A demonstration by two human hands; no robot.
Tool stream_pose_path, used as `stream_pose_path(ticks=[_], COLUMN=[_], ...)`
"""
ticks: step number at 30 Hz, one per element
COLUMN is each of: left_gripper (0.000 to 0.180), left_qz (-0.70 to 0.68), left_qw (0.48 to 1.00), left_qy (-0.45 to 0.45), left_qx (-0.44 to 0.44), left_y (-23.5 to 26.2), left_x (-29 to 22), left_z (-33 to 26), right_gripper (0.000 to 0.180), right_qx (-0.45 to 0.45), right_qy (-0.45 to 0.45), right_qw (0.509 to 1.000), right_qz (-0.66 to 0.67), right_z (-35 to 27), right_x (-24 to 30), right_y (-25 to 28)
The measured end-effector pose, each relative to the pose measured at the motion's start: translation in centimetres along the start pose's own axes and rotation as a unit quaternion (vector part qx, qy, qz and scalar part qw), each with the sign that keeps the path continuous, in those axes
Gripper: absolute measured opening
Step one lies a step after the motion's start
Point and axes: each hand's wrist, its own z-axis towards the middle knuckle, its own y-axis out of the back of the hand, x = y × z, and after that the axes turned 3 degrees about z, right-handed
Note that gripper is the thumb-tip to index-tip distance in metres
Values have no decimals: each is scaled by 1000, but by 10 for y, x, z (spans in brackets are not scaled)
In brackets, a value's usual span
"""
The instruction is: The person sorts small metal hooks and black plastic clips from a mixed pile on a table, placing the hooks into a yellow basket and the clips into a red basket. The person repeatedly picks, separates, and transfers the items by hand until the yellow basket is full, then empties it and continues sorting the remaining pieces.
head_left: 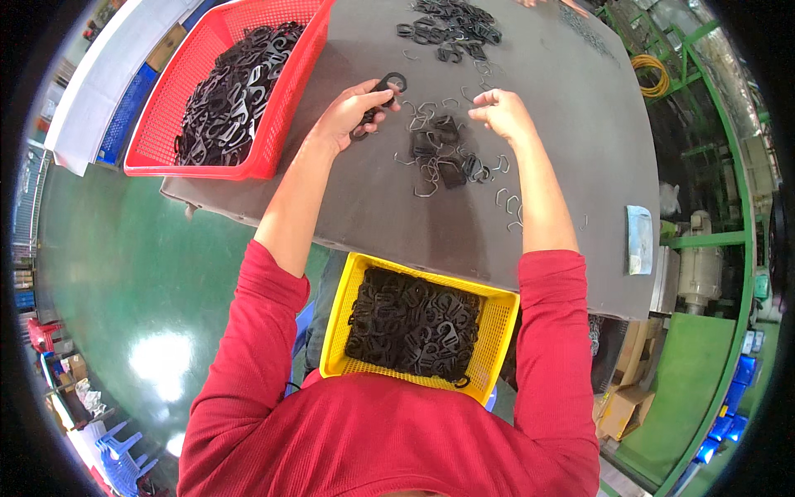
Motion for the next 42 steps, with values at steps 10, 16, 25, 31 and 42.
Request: stream_pose_path(ticks=[10,16,25,31,42], left_gripper=[31,34,35,24,47], left_qz=[345,466,491,-86,626], left_qw=[855,878,853,995,758], left_qy=[-68,-106,-116,17,-183], left_qx=[382,-16,-136,-54,-14], left_y=[-94,-63,-46,-40,-105], left_x=[4,13,41,14,48], left_z=[-108,-53,-3,-19,-32], right_gripper=[35,33,42,27,27], right_qx=[-13,-5,32,-89,245], right_qy=[0,3,36,22,101], right_qw=[974,989,985,988,963], right_qz=[-227,-148,-166,-121,55], right_z=[-23,1,-2,-2,-190], right_x=[12,0,26,3,13], right_y=[-43,-24,-46,-8,30])
